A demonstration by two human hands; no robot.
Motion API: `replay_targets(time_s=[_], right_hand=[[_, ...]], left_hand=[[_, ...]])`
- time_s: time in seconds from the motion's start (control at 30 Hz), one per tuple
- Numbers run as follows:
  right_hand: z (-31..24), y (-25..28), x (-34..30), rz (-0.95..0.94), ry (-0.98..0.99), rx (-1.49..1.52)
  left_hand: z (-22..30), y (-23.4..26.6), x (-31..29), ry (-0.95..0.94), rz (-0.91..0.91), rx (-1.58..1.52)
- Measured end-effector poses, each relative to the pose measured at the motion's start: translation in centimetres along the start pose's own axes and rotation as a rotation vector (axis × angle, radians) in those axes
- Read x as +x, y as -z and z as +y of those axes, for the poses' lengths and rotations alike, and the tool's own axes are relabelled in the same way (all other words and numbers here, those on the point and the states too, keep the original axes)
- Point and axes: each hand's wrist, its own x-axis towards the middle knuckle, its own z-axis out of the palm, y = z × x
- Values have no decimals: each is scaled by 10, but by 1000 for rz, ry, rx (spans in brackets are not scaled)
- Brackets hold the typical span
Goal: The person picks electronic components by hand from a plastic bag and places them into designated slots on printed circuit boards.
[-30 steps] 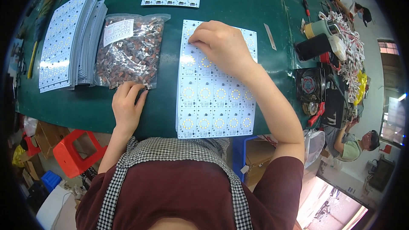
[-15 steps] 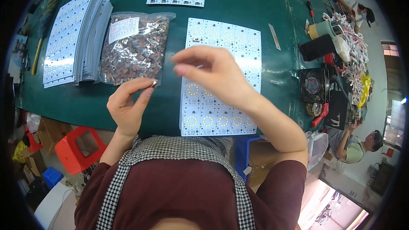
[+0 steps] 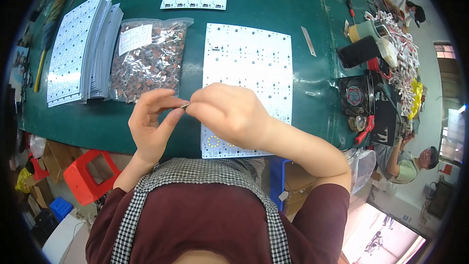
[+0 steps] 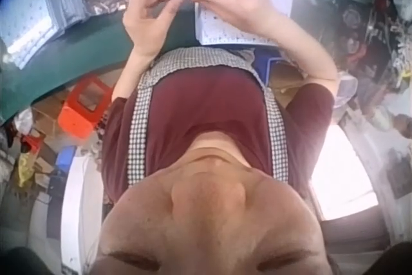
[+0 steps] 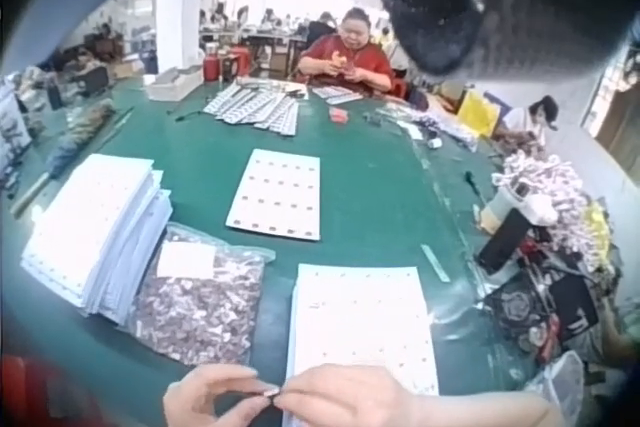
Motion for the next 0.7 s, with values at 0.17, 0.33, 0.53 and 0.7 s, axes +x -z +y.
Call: replay_targets(time_s=[0.17,0.33,0.53,0.7], right_hand=[[-14,1,3,42,-435,343],[-20,-3,-4,152,-967,1262],[18,21,13,257,-881,868],[78,34,6,106,-372,-72]], left_hand=[[0,-3,-1,-257,31,181],[-8,-7,3,-812,24,540],[-1,4,1,-560,91,638],[-30,39,-17,-143,-33,951]])
